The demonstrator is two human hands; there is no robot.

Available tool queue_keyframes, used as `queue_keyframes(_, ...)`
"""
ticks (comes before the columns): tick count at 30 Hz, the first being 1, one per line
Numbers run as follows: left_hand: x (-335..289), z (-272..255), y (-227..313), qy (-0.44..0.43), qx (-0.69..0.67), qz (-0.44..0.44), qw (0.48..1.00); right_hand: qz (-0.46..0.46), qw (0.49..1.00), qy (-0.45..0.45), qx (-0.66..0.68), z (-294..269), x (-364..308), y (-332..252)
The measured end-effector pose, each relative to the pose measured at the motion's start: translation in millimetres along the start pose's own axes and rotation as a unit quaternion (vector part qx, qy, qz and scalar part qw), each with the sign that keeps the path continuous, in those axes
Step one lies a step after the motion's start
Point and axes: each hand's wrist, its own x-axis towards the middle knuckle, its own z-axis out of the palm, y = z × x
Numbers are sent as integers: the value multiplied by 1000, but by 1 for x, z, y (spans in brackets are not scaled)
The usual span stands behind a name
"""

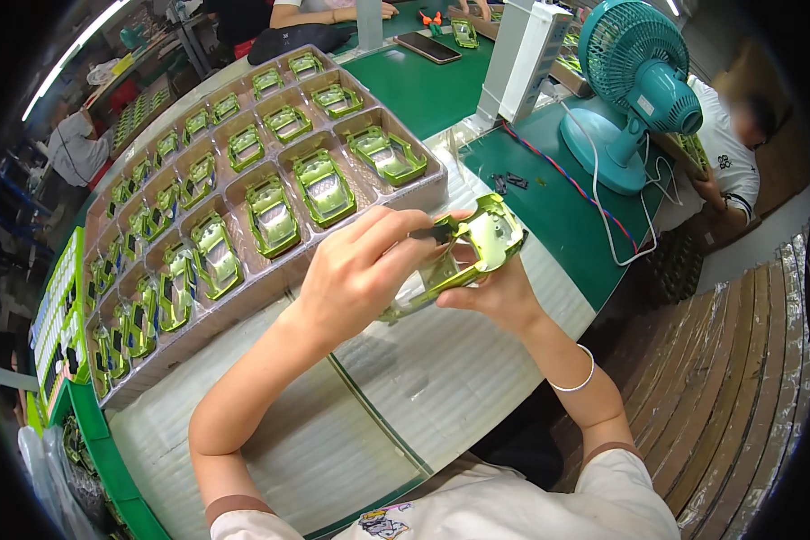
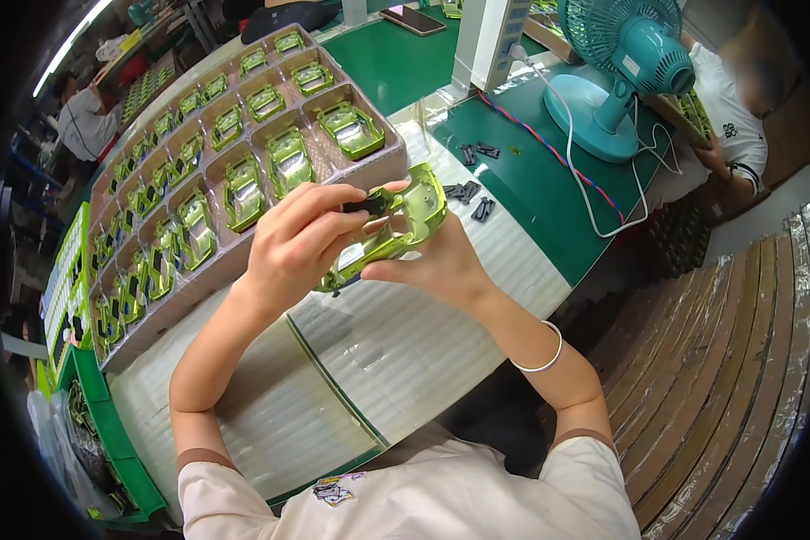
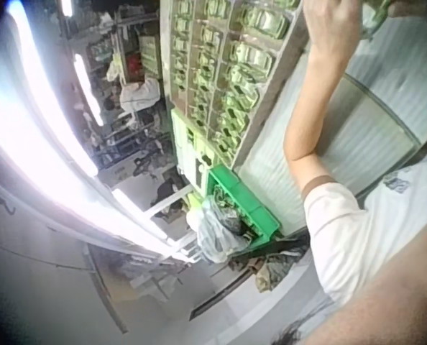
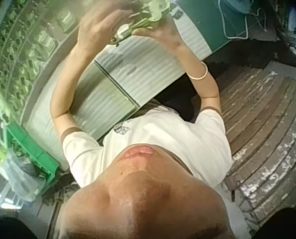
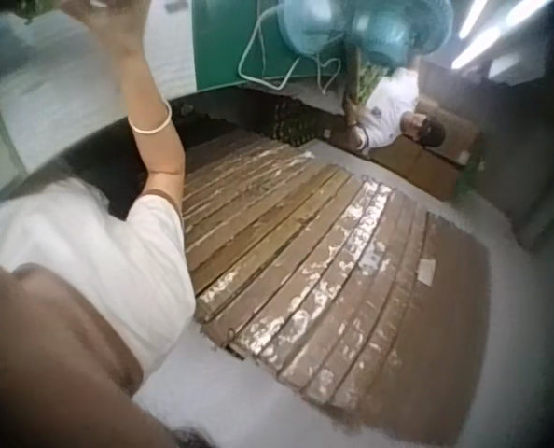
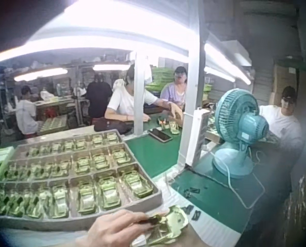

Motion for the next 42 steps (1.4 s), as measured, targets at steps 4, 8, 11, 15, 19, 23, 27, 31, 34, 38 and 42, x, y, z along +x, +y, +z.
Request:
queue_keyframes(4, 0, 2, 2, -12, -8, -25, 1000, -16, 1000, -2, -14, -1, 2, 6)
queue_keyframes(8, 1, 3, 5, 2, -27, -70, 997, -2, 1000, -5, -7, 2, 2, 1)
queue_keyframes(11, 3, 3, 8, 9, -73, -150, 986, -18, 999, -9, -31, 3, 2, 3)
queue_keyframes(15, 1, 1, 8, 9, -112, -233, 966, -35, 997, 13, -70, 7, -1, 5)
queue_keyframes(19, -1, -2, 13, 31, -124, -289, 949, -53, 992, 16, -114, 13, -2, 7)
queue_keyframes(23, -5, -1, 17, 50, -126, -301, 944, -42, 992, 25, -113, 16, -5, 9)
queue_keyframes(27, -8, 9, 16, 74, -145, -311, 936, -61, 993, 36, -93, 14, -5, 10)
queue_keyframes(31, -15, 14, 17, 115, -177, -304, 929, 6, 988, 8, -154, 9, -8, 14)
queue_keyframes(34, -20, 16, 14, 117, -177, -298, 931, 3, 980, 5, -197, 12, -5, 12)
queue_keyframes(38, -21, 12, 12, 115, -176, -294, 932, 4, 979, 3, -204, 17, -3, 11)
queue_keyframes(42, -19, 12, 13, 114, -189, -284, 933, -25, 980, 13, -199, 15, -5, 17)
